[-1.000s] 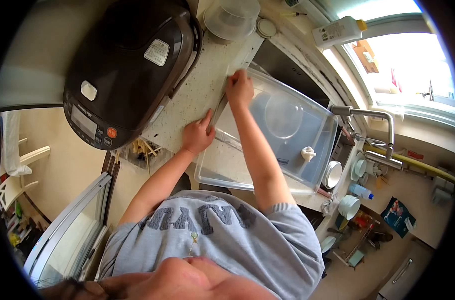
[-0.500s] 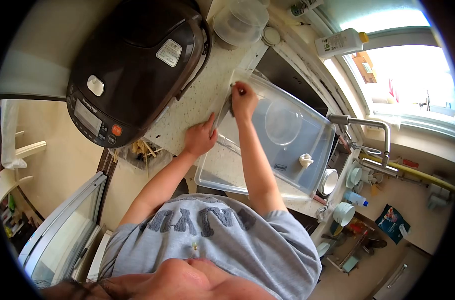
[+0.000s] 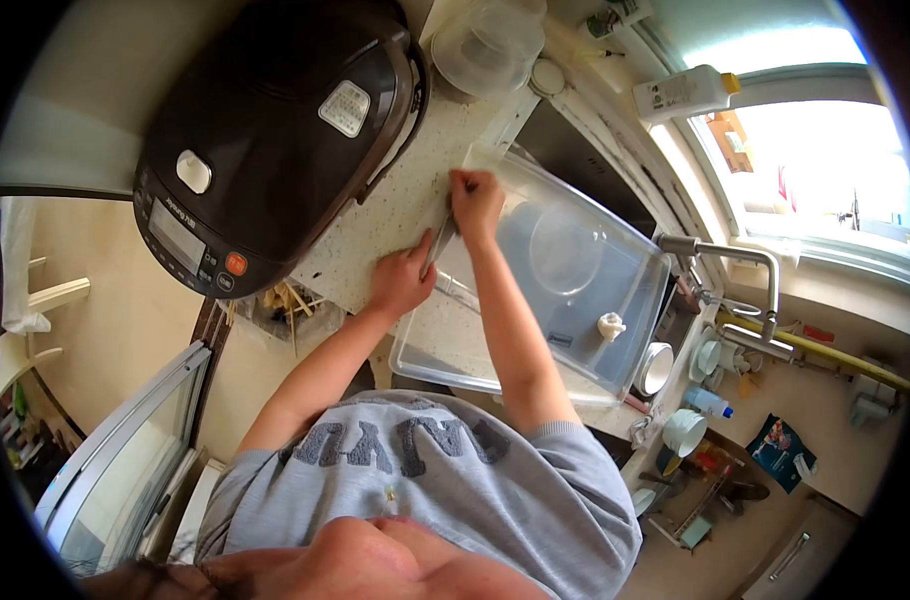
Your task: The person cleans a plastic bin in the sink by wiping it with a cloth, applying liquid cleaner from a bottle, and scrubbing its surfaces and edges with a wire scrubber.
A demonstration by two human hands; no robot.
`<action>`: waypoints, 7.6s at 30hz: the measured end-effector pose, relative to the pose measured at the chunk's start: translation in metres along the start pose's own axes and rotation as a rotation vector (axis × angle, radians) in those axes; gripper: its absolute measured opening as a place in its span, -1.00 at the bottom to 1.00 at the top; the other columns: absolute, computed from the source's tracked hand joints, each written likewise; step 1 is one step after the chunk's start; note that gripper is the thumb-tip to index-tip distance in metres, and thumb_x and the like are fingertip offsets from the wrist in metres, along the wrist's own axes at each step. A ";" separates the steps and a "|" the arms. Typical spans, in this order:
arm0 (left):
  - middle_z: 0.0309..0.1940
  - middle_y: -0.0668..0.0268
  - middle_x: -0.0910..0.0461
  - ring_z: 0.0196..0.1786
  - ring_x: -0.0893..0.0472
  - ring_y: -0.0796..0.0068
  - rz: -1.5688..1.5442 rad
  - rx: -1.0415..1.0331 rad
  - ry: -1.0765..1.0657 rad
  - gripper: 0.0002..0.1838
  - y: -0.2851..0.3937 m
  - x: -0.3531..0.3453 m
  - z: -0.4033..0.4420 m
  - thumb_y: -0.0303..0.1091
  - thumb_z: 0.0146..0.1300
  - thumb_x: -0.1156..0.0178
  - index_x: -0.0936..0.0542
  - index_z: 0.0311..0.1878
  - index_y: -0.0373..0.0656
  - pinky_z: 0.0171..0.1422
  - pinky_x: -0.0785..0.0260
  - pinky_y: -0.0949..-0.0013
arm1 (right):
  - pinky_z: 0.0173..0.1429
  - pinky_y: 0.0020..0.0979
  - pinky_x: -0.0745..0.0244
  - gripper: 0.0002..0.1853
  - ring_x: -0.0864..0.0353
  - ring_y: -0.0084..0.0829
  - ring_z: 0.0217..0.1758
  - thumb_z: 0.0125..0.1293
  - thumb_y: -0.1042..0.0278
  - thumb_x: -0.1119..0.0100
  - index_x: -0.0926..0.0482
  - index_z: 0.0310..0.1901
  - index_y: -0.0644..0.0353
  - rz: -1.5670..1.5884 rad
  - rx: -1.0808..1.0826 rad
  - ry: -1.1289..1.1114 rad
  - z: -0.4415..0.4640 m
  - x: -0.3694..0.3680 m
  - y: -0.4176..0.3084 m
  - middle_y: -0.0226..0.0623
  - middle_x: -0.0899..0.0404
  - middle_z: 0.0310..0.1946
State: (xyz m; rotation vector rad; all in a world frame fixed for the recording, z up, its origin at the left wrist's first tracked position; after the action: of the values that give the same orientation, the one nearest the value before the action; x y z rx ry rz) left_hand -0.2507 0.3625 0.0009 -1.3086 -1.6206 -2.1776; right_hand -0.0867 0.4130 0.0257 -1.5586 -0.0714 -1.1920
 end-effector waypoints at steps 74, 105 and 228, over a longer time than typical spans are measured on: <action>-0.55 0.08 -0.59 -0.50 -0.59 0.06 0.136 -0.012 0.091 -0.67 -0.006 -0.007 0.003 -0.23 0.30 0.08 -0.49 0.07 -0.05 -0.42 -0.44 0.08 | -0.21 -0.26 -0.27 -0.90 -0.45 -0.28 -0.32 -0.01 0.46 -0.17 -0.45 -0.48 0.03 -0.075 0.213 0.028 -0.129 0.039 -0.007 -0.40 -0.46 -0.55; -0.64 0.19 -0.54 -0.58 -0.55 0.19 0.074 0.041 0.078 -0.50 0.000 -0.002 0.006 -0.24 0.01 -0.15 -0.51 0.09 -0.14 -0.45 -0.43 0.21 | -0.28 -0.18 -0.31 -0.92 -0.45 -0.15 -0.36 0.00 0.45 -0.18 -0.47 -0.46 0.04 -0.095 0.281 -0.111 -0.063 0.016 0.014 -0.26 -0.47 -0.53; -0.73 0.43 -0.51 -0.64 -0.51 0.39 -0.001 0.196 0.225 -0.69 -0.038 0.028 -0.001 0.03 -0.01 -0.30 -0.54 -0.58 0.03 -0.56 -0.33 0.35 | -0.23 -0.31 -0.34 -0.87 -0.50 -0.35 -0.36 -0.06 0.43 -0.25 -0.47 -0.48 0.07 0.079 0.492 -0.482 -0.159 0.024 -0.017 -0.51 -0.55 -0.55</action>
State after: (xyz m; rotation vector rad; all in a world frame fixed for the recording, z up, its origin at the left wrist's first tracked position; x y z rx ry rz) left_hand -0.2901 0.3879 -0.0073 -0.9723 -1.6920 -2.0209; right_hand -0.1859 0.2855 0.0345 -1.3558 -0.5710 -0.6478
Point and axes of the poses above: each hand's wrist, its own z-axis towards the middle knuckle, its own x-axis out of the back of the hand, y = z × x, the point moved 7 cm from there along z, towards the middle knuckle
